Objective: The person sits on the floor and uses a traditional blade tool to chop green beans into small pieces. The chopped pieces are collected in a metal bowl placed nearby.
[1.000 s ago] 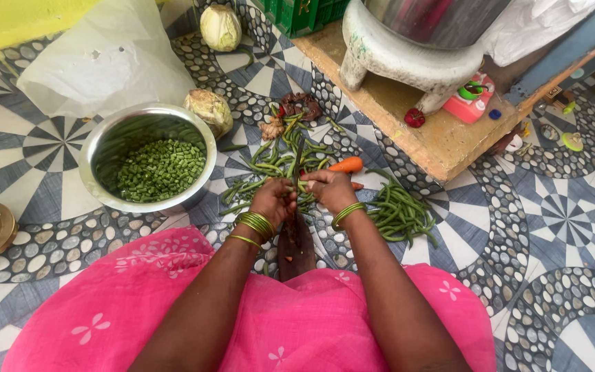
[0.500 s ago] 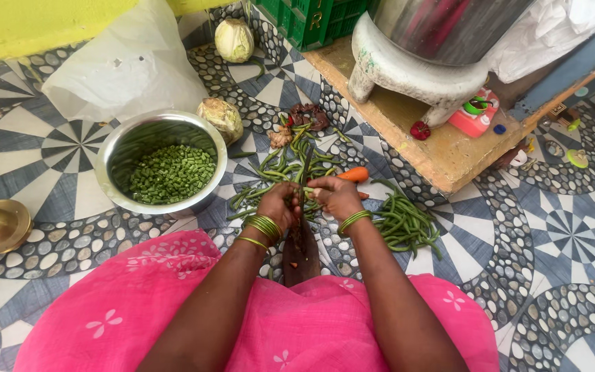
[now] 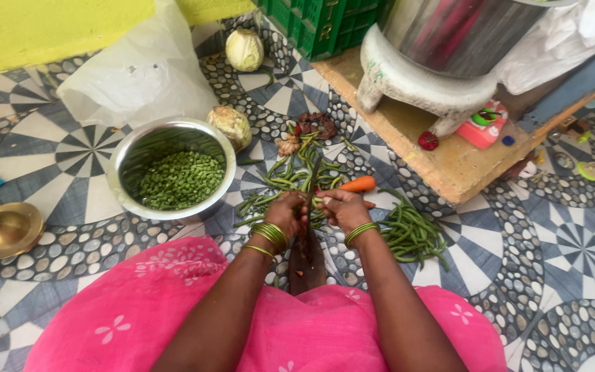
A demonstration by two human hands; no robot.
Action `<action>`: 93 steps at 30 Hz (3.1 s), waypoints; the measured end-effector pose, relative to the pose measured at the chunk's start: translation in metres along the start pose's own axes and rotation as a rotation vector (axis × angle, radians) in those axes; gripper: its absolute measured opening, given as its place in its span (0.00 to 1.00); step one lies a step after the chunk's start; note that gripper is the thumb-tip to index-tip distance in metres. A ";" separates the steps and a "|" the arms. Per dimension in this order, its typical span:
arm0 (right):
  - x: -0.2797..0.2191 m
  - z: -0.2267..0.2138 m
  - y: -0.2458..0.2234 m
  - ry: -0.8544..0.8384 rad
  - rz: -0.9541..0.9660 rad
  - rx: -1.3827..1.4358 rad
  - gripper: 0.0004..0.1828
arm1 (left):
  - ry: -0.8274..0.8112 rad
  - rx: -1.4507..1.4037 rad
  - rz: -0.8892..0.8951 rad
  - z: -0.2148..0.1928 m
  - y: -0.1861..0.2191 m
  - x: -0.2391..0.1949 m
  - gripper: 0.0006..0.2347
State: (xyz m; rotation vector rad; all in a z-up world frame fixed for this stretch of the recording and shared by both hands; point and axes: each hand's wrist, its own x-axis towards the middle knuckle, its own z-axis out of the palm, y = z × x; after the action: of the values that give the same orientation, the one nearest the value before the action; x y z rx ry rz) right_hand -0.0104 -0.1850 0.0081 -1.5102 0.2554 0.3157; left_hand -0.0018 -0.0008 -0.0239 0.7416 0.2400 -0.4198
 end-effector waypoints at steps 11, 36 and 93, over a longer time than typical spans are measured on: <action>0.002 0.008 -0.004 0.018 -0.066 0.058 0.08 | -0.009 0.163 0.065 0.012 0.008 -0.009 0.04; 0.007 0.013 0.015 0.081 -0.095 0.058 0.08 | -0.022 0.221 0.088 0.004 0.003 -0.004 0.03; 0.036 -0.012 0.010 0.282 -0.154 -0.384 0.10 | 0.211 -0.133 0.005 -0.002 0.098 0.001 0.06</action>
State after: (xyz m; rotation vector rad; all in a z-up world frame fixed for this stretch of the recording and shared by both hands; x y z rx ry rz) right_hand 0.0201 -0.1950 -0.0151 -1.9446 0.3114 0.0255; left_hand 0.0432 0.0650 0.0334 0.6552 0.4600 -0.3174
